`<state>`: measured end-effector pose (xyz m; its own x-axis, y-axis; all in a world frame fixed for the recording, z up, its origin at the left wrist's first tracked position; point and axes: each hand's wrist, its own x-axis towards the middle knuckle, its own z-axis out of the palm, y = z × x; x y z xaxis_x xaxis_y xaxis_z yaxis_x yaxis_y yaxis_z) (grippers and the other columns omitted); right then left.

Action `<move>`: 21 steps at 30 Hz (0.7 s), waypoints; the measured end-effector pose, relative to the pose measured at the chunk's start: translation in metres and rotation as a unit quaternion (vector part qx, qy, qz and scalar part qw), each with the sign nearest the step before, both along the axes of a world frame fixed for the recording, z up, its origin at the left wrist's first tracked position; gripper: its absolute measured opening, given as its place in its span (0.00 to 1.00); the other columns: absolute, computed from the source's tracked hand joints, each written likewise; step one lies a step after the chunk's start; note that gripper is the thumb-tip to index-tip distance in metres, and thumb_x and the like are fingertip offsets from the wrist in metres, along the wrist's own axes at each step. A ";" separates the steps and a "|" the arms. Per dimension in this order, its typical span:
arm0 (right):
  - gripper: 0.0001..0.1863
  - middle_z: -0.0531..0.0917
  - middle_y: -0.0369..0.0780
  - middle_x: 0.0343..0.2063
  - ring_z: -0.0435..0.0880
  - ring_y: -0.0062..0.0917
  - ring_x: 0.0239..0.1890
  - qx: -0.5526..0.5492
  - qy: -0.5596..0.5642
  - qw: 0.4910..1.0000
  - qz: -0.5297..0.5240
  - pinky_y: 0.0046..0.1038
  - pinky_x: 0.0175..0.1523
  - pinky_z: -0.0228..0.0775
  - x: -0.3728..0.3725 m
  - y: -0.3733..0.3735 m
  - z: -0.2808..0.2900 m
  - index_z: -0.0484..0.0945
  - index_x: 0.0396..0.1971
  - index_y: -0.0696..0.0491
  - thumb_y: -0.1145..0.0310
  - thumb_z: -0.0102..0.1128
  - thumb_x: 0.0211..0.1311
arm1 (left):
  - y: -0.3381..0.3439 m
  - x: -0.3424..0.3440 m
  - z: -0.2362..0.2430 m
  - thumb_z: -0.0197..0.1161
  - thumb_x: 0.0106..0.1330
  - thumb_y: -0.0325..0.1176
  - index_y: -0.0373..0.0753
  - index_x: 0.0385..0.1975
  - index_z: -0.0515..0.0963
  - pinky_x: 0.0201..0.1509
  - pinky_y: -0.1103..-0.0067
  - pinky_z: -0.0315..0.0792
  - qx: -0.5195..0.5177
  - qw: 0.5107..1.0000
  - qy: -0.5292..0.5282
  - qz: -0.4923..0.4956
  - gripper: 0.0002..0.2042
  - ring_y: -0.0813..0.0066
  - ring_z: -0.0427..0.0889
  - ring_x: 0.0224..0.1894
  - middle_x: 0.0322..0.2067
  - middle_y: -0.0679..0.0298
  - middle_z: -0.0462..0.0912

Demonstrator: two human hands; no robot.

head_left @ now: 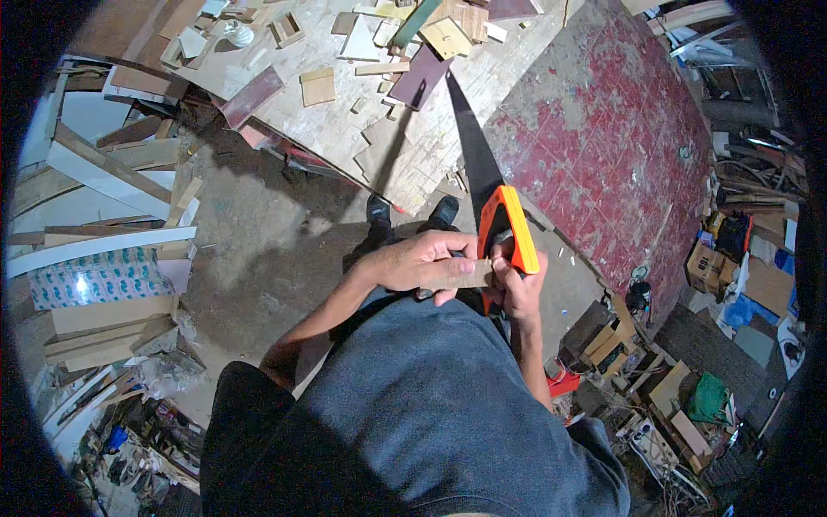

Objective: Measuring wood scraps with a ruler and cutting a piece with a hand saw in a workshop.

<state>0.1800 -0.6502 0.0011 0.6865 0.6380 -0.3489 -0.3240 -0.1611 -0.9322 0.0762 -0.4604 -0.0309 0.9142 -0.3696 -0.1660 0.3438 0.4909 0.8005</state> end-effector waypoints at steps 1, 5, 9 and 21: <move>0.08 0.74 0.31 0.20 0.70 0.13 0.22 0.013 0.064 0.997 -0.031 0.20 0.27 0.61 -0.004 0.000 0.003 0.76 0.26 0.58 0.70 0.63 0.58 | -0.002 0.000 0.000 0.48 0.78 0.37 0.39 0.35 0.67 0.18 0.85 0.61 -0.026 1.000 0.000 0.010 0.10 0.87 0.69 0.15 0.16 0.68 0.75; 0.09 0.74 0.31 0.20 0.68 0.13 0.22 -0.024 -0.018 0.998 -0.051 0.19 0.27 0.60 -0.016 0.000 0.003 0.76 0.28 0.58 0.68 0.63 0.59 | 0.002 -0.001 0.009 0.49 0.78 0.37 0.39 0.35 0.67 0.17 0.85 0.60 0.002 1.000 -0.015 0.016 0.10 0.88 0.67 0.13 0.16 0.68 0.75; 0.04 0.75 0.30 0.22 0.72 0.16 0.24 -0.092 -0.125 0.985 -0.078 0.22 0.30 0.64 -0.031 -0.010 -0.027 0.77 0.30 0.57 0.74 0.63 0.58 | 0.006 -0.010 0.018 0.49 0.78 0.38 0.37 0.33 0.68 0.21 0.82 0.65 0.114 0.991 -0.042 0.059 0.12 0.86 0.73 0.17 0.15 0.70 0.75; 0.08 0.77 0.36 0.16 0.77 0.21 0.17 -0.165 -0.337 0.926 -0.033 0.24 0.27 0.69 -0.068 0.033 -0.004 0.75 0.26 0.56 0.74 0.65 0.45 | 0.016 -0.052 0.018 0.52 0.76 0.33 0.37 0.39 0.66 0.24 0.80 0.68 0.066 0.989 0.044 0.128 0.07 0.80 0.76 0.19 0.15 0.66 0.75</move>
